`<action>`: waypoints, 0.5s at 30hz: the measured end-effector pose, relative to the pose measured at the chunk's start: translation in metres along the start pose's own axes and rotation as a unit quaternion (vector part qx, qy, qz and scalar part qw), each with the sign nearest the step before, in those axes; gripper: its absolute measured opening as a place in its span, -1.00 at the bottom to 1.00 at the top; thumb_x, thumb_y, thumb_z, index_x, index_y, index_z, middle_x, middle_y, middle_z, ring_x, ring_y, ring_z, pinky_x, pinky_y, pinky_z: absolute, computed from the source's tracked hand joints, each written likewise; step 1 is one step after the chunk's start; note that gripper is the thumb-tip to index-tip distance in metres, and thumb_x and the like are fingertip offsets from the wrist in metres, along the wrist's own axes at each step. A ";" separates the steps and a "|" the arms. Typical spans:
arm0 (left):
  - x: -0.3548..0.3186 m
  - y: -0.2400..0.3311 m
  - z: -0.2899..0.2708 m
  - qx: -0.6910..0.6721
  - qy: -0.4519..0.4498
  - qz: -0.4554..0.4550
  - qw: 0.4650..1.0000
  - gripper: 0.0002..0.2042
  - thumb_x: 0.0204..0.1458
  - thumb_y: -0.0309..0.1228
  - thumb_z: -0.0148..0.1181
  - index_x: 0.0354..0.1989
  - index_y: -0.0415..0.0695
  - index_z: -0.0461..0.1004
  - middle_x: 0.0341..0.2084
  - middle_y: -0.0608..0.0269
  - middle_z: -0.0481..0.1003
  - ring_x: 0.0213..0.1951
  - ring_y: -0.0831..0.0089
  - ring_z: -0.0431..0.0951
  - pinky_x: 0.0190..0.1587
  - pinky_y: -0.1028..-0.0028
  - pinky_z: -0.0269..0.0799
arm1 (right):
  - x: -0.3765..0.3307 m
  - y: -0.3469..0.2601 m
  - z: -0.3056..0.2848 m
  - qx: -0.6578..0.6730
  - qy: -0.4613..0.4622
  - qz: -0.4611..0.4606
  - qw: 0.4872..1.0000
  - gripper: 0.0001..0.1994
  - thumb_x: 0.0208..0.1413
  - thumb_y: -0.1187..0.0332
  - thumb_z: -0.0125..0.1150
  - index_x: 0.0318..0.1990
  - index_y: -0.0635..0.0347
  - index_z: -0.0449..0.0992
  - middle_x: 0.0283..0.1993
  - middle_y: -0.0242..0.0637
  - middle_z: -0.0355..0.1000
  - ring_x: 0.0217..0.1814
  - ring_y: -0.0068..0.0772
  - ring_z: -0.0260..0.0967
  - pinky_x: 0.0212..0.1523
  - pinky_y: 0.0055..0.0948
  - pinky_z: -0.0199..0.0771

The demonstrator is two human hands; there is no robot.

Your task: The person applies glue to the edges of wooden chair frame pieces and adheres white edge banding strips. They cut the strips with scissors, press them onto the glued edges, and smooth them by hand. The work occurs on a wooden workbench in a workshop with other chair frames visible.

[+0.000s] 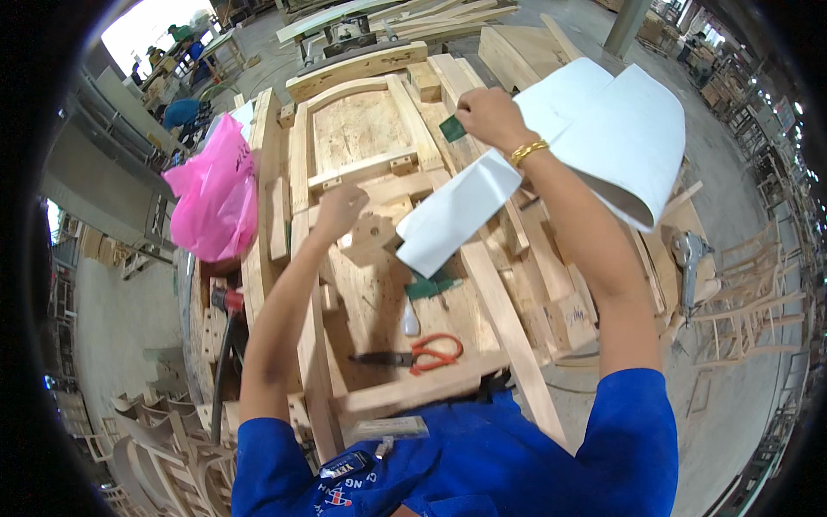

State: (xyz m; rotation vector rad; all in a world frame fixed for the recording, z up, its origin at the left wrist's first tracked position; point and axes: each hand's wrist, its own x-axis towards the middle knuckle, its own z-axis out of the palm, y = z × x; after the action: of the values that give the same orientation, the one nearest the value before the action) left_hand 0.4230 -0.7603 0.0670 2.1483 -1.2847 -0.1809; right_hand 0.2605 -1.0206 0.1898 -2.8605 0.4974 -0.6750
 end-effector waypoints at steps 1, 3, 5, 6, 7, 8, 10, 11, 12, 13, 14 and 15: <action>0.011 -0.010 0.010 0.047 0.030 0.011 0.998 -0.70 0.07 -0.27 0.12 -0.17 -0.25 0.52 -0.25 -0.04 0.53 -0.12 0.10 0.51 -0.03 0.21 0.38 | 0.017 0.002 0.011 -0.021 -0.012 0.008 1.000 -0.80 -0.05 0.29 0.08 -0.41 0.15 0.61 -0.39 -0.07 0.52 -0.31 0.00 0.48 -0.22 -0.15 0.49; 0.011 -0.033 0.035 0.143 0.082 0.014 0.986 -0.63 0.10 -0.20 0.06 -0.04 -0.23 0.46 -0.08 -0.07 0.47 0.03 0.05 0.42 0.11 0.10 0.28 | 0.042 -0.003 0.047 -0.024 -0.053 0.017 0.998 -0.80 -0.07 0.30 0.07 -0.44 0.18 0.60 -0.39 -0.03 0.52 -0.29 0.02 0.49 -0.21 -0.11 0.48; 0.020 -0.032 0.058 0.156 -0.031 -0.060 0.985 -0.53 0.15 -0.10 -0.08 0.10 -0.18 0.35 0.08 -0.08 0.35 0.18 0.01 0.26 0.23 -0.04 0.07 | 0.054 0.013 0.079 -0.079 -0.078 0.019 0.994 -0.79 -0.07 0.29 0.07 -0.45 0.21 0.59 -0.40 -0.01 0.51 -0.29 0.04 0.48 -0.21 -0.09 0.47; 0.022 -0.032 0.064 0.189 -0.046 -0.047 0.980 -0.52 0.16 -0.07 -0.11 0.09 -0.18 0.35 0.05 -0.06 0.37 0.16 0.02 0.28 0.23 -0.07 0.06 | 0.058 0.018 0.092 -0.064 -0.093 0.013 0.994 -0.79 -0.08 0.30 0.08 -0.46 0.24 0.58 -0.39 0.00 0.51 -0.28 0.06 0.48 -0.20 -0.08 0.46; 0.017 -0.039 0.065 0.231 -0.066 -0.051 0.969 -0.50 0.17 -0.04 -0.14 0.09 -0.18 0.36 0.02 -0.05 0.39 0.14 0.03 0.30 0.23 -0.09 0.04 | 0.062 0.007 0.107 -0.029 -0.086 -0.001 0.996 -0.79 -0.08 0.31 0.08 -0.45 0.23 0.59 -0.39 -0.01 0.51 -0.28 0.03 0.49 -0.20 -0.08 0.46; 0.017 -0.038 0.064 0.205 -0.038 -0.072 0.975 -0.49 0.17 -0.03 -0.16 0.08 -0.19 0.36 0.01 -0.05 0.40 0.13 0.04 0.31 0.23 -0.09 0.02 | 0.069 0.000 0.116 -0.013 -0.099 -0.022 0.995 -0.78 -0.07 0.29 0.09 -0.43 0.21 0.60 -0.39 -0.03 0.52 -0.29 -0.01 0.49 -0.20 -0.09 0.46; 0.017 -0.033 0.065 0.159 -0.020 -0.100 0.982 -0.48 0.17 -0.01 -0.16 0.07 -0.21 0.36 -0.01 -0.05 0.41 0.10 0.04 0.33 0.24 -0.10 0.00 | 0.075 -0.024 0.137 0.047 -0.120 -0.016 0.992 -0.77 -0.03 0.25 0.12 -0.37 0.19 0.61 -0.38 -0.09 0.52 -0.32 -0.04 0.47 -0.24 -0.13 0.45; 0.019 -0.032 0.062 0.141 -0.021 -0.102 0.984 -0.47 0.16 -0.01 -0.15 0.08 -0.21 0.36 -0.02 -0.06 0.41 0.09 0.05 0.33 0.24 -0.10 -0.01 | 0.080 -0.040 0.148 0.079 -0.118 -0.056 0.988 -0.78 -0.01 0.27 0.13 -0.36 0.20 0.60 -0.38 -0.08 0.52 -0.32 -0.04 0.47 -0.24 -0.15 0.44; 0.018 -0.036 0.060 0.144 0.001 -0.101 0.984 -0.50 0.15 -0.03 -0.13 0.04 -0.20 0.38 -0.05 -0.05 0.42 0.08 0.06 0.34 0.23 -0.10 0.00 | 0.087 -0.058 0.158 0.114 -0.112 -0.096 0.982 -0.80 0.00 0.28 0.15 -0.36 0.21 0.60 -0.38 -0.08 0.52 -0.32 -0.04 0.47 -0.25 -0.17 0.44; 0.014 -0.041 0.059 0.147 0.022 -0.099 0.984 -0.53 0.14 -0.04 -0.11 0.00 -0.18 0.40 -0.08 -0.04 0.43 0.06 0.08 0.35 0.21 -0.11 0.01 | 0.094 -0.078 0.169 0.148 -0.108 -0.134 0.974 -0.81 0.01 0.29 0.16 -0.35 0.22 0.59 -0.38 -0.07 0.51 -0.32 -0.04 0.46 -0.25 -0.19 0.44; 0.011 -0.044 0.061 0.147 0.040 -0.092 0.984 -0.56 0.13 -0.06 -0.08 -0.03 -0.17 0.41 -0.11 -0.03 0.44 0.05 0.10 0.37 0.20 -0.11 0.02 | 0.101 -0.098 0.178 0.184 -0.090 -0.190 0.960 -0.85 0.03 0.34 0.19 -0.33 0.24 0.57 -0.39 -0.07 0.49 -0.32 -0.03 0.44 -0.26 -0.23 0.42; 0.013 -0.044 0.063 0.151 0.046 -0.092 0.983 -0.56 0.13 -0.06 -0.07 -0.03 -0.17 0.42 -0.12 -0.03 0.44 0.04 0.09 0.37 0.19 -0.11 0.03 | 0.111 -0.114 0.186 0.191 -0.102 -0.223 0.951 -0.89 0.04 0.40 0.19 -0.34 0.24 0.56 -0.39 -0.07 0.47 -0.32 -0.02 0.43 -0.26 -0.24 0.43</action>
State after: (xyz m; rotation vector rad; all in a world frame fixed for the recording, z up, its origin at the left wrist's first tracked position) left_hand 0.4364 -0.7838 -0.0057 2.5022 -1.1183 0.0433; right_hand 0.4719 -0.9394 0.0962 -2.6310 -0.2935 -0.4599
